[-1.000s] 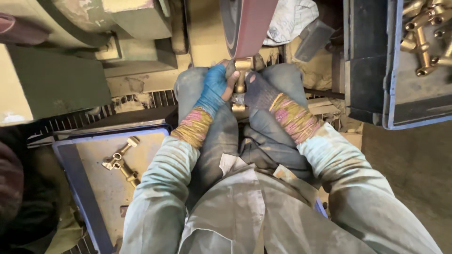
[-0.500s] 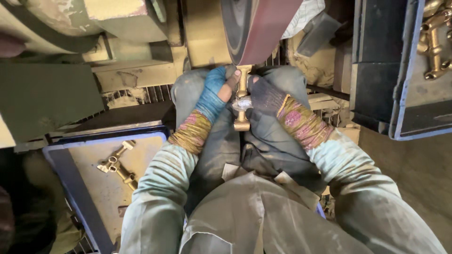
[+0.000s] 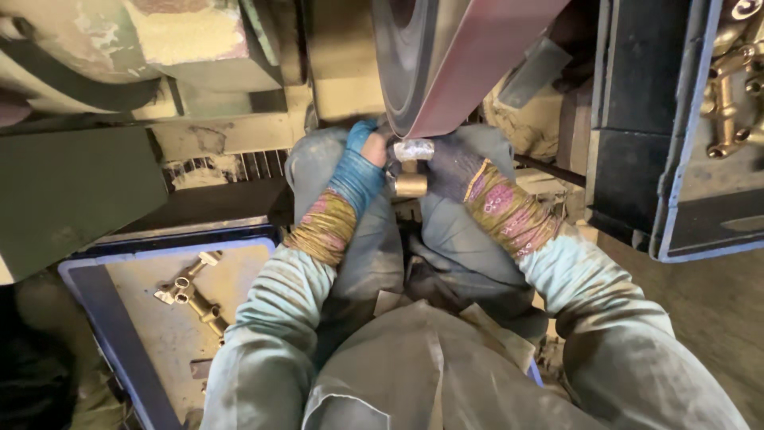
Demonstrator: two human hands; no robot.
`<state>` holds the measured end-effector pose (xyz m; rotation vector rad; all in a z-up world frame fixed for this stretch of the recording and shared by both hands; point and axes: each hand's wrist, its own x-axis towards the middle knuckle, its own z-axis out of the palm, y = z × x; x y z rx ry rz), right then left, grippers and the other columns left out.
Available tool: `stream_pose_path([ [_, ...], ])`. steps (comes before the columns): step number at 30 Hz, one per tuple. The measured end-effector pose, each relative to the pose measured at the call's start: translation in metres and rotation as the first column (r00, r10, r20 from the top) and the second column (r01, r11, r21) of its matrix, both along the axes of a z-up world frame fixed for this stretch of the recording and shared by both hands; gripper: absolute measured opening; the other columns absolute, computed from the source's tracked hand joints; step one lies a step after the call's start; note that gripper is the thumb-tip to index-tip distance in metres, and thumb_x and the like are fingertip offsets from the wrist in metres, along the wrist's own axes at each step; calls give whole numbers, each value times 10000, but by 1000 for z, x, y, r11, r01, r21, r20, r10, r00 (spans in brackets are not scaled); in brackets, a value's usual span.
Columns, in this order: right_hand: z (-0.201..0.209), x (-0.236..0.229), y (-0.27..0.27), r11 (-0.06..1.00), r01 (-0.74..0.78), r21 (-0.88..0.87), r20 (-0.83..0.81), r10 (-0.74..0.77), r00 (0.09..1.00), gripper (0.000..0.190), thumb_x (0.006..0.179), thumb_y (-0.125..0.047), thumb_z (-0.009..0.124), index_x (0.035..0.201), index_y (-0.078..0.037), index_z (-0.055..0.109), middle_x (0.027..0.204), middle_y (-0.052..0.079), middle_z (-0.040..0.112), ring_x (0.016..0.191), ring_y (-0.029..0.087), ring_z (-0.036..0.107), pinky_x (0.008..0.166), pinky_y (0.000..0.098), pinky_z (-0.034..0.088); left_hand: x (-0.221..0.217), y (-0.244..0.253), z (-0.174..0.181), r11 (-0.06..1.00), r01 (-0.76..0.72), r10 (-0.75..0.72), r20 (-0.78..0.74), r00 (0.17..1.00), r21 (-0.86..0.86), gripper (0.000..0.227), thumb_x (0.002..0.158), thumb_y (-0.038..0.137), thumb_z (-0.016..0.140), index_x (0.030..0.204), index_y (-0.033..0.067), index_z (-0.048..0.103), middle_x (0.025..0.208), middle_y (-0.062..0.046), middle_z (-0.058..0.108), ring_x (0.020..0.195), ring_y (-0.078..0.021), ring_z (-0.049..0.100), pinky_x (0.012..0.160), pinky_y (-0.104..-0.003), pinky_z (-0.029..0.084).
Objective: The person sits cross-legged on the floor and uses a belt sander to polish brass-colored metal parts. They hold each part with both hands, pressing it against the moving belt, then place the finished part into a nearby bin before picking up the next one.
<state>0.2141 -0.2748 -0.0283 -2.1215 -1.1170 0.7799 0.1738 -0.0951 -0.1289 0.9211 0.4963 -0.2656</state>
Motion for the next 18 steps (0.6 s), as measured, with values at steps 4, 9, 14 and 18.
stream_pose_path([
  [4, 18, -4, 5, 997, 25, 69, -49, -22, 999, 265, 835, -168, 757, 1048, -56, 647, 985, 183, 656, 912, 337, 633, 800, 435, 526, -7, -3, 9, 988, -40, 39, -4, 999, -150, 238, 912, 90, 659, 1071, -77, 717, 964, -125, 739, 806, -205, 704, 722, -344, 567],
  [9, 37, -16, 8, 984, 97, 147, -169, -71, 983, 286, 820, -159, 764, 1059, -59, 643, 985, 177, 661, 903, 328, 636, 787, 429, 531, -29, -2, 43, 972, 19, -83, 265, 961, 233, 265, 1004, 121, 646, 1193, -64, 662, 1102, -103, 725, 985, -177, 673, 895, -302, 546],
  [14, 52, -22, 22, 966, 245, 86, -275, -213, 937, 361, 798, -166, 791, 1083, -35, 613, 956, 161, 667, 893, 293, 647, 798, 409, 544, -31, 9, 93, 646, -250, -294, 537, 791, 721, 262, 941, 91, 681, 1153, -53, 624, 1041, -172, 630, 1008, -335, 634, 947, -381, 511],
  [18, 54, -22, 21, 967, 237, 90, -297, -201, 934, 376, 799, -179, 795, 1091, -28, 612, 955, 157, 670, 893, 279, 651, 803, 403, 547, -38, 15, 107, 505, -271, -367, 488, 792, 820, 248, 915, 89, 695, 1139, -11, 659, 1000, -174, 613, 976, -373, 607, 911, -417, 469],
])
